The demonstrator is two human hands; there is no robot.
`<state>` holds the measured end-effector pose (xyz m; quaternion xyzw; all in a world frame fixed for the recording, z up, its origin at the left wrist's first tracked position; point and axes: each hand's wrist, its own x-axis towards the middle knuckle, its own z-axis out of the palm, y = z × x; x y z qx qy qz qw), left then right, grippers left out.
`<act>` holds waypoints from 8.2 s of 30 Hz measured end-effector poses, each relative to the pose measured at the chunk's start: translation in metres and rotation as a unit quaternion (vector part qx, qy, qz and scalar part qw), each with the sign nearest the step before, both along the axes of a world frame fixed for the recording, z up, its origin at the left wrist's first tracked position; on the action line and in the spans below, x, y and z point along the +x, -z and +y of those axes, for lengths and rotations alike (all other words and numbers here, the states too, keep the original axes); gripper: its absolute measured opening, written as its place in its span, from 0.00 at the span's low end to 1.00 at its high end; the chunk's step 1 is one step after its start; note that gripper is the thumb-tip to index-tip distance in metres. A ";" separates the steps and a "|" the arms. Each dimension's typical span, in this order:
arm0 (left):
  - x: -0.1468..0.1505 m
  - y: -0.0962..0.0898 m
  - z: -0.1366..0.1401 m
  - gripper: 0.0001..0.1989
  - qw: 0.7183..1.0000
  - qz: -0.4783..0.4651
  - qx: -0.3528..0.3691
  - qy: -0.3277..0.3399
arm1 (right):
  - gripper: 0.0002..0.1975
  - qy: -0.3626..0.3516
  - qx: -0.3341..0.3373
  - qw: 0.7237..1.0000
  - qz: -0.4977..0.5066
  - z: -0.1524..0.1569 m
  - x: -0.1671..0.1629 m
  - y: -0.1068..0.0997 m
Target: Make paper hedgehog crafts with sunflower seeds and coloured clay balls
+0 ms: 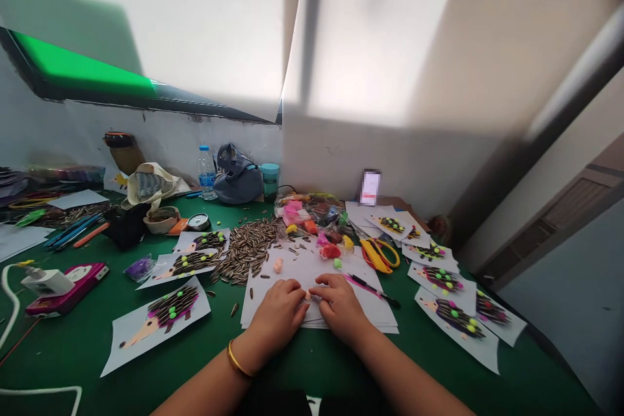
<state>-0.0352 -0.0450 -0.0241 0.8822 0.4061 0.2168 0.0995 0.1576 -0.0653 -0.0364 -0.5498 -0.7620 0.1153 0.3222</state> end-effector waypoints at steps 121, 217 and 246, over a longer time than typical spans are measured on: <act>-0.002 -0.002 -0.001 0.13 1.000 0.018 -0.004 -0.002 | 0.23 -0.015 0.019 0.999 -0.027 -0.002 -0.001 -0.001; -0.005 0.013 0.003 0.31 0.999 -0.024 -0.014 -0.022 | 0.22 -0.044 -0.015 0.997 -0.062 -0.005 -0.005 -0.005; 0.000 -0.004 -0.002 0.17 0.999 0.035 -0.009 -0.012 | 0.27 0.007 -0.019 1.000 -0.003 0.002 0.000 -0.002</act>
